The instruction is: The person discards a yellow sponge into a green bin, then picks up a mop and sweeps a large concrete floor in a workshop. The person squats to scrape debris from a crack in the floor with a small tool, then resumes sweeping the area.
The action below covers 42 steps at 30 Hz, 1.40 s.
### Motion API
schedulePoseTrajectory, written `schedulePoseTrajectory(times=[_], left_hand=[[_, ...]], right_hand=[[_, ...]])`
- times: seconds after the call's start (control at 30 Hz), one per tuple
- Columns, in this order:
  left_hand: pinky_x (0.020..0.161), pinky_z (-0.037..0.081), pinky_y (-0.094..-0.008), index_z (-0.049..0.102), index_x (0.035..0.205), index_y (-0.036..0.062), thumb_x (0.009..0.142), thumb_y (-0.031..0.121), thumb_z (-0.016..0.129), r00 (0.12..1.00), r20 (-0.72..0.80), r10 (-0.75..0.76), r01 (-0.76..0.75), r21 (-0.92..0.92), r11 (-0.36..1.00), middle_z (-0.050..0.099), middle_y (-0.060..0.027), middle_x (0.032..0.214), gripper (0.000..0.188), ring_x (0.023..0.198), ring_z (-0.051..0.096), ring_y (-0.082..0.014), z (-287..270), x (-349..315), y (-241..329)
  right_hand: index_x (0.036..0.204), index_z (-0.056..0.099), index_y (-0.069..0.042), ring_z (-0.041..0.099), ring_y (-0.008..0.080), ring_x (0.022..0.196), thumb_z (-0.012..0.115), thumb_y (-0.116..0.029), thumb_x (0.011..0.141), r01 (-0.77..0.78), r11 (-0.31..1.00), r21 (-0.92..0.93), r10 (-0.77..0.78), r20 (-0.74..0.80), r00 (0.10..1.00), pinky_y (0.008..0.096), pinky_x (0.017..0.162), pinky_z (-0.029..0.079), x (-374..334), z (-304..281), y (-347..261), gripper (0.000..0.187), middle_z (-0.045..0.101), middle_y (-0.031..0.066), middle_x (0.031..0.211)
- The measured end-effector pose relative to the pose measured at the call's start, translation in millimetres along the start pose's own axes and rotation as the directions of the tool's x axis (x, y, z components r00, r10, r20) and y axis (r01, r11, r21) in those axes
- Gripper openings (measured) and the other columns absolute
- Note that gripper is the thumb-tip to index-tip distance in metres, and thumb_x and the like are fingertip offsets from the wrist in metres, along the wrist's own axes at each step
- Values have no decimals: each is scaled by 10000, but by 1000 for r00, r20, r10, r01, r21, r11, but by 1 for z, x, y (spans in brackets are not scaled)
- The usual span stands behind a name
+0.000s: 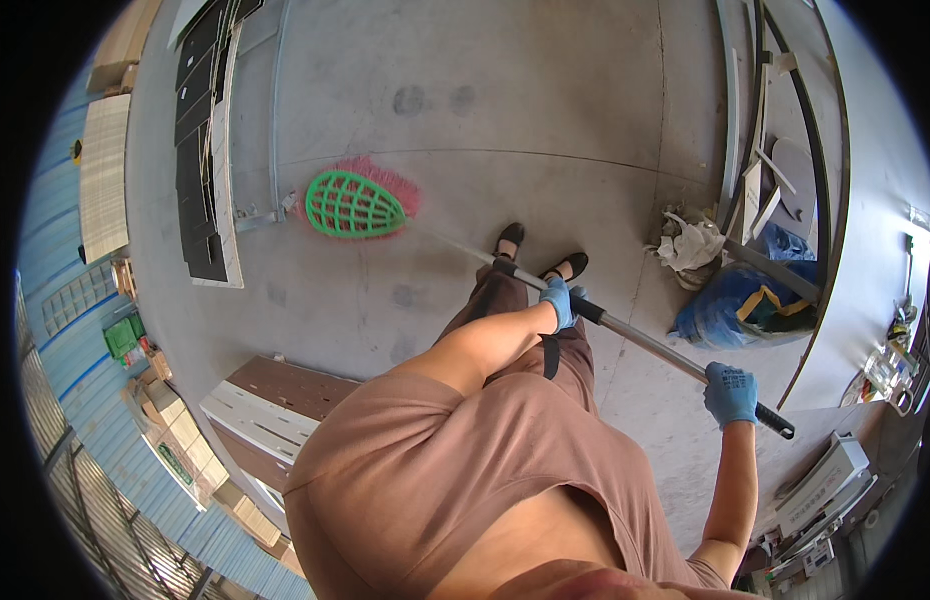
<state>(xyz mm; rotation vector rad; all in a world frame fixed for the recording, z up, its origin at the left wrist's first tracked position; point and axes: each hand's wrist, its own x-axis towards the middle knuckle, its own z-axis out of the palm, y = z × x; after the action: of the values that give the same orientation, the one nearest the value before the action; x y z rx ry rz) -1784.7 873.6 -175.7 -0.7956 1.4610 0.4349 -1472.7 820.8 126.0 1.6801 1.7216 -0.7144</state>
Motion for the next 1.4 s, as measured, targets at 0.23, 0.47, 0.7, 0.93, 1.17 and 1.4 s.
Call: schedulePoseTrajectory(times=[0.23, 0.47, 0.7, 0.93, 1.17, 1.4], left_hand=[[715, 553, -443, 597, 925, 115, 965, 476, 375, 979, 23, -201, 201, 20, 979, 667, -97, 816, 426, 741, 658, -271, 52, 33, -67], [580, 532, -399, 562, 883, 117, 1000, 453, 421, 987, 157, -41, -73, 653, 754, 635, -102, 749, 383, 662, 645, -239, 194, -49, -237], [677, 536, -400, 626, 941, 140, 1033, 404, 359, 915, 281, -290, 20, 686, 728, 615, -93, 689, 386, 655, 616, -225, 268, -18, -134], [486, 554, -442, 542, 1035, -5, 967, 274, 521, 889, 246, 386, -431, 734, 525, 630, -197, 673, 287, 521, 648, -317, 247, 19, 56], [655, 588, -491, 562, 991, 11, 957, 387, 481, 964, 205, 169, -248, 923, 294, 694, -233, 808, 386, 696, 720, -360, 84, 32, -56], [743, 546, -394, 637, 1119, 146, 930, 348, 500, 956, -29, -292, -170, 757, -631, 681, -82, 963, 308, 864, 678, -226, -130, -14, -238]], right_hand=[[785, 643, -140, 689, 317, 761, 658, -103, 737, -167, 971, -169, 172, 17, 985, 444, 677, 527, -23, -67, 35, 62, 686, 104, 774], [860, 615, -99, 680, 354, 823, 632, -76, 788, -656, 721, -226, 671, -12, 741, 463, 721, 533, -180, -124, 82, 77, 679, 143, 827], [995, 649, -118, 673, 395, 798, 649, -128, 811, -714, 696, 75, 710, 68, 700, 500, 685, 524, -114, -49, 16, 183, 690, 188, 826], [965, 643, -114, 672, 436, 769, 605, -231, 880, -612, 651, 449, 616, 158, 771, 541, 673, 523, 9, 59, -151, 150, 691, 205, 814], [947, 645, -82, 668, 448, 857, 638, -190, 823, -739, 470, 483, 670, 350, 655, 548, 756, 527, -144, 168, -218, 165, 696, 239, 890], [943, 680, -114, 681, 406, 773, 669, -137, 755, -883, 387, 267, 757, 455, 469, 520, 703, 529, -401, 209, -281, 190, 699, 194, 805]])
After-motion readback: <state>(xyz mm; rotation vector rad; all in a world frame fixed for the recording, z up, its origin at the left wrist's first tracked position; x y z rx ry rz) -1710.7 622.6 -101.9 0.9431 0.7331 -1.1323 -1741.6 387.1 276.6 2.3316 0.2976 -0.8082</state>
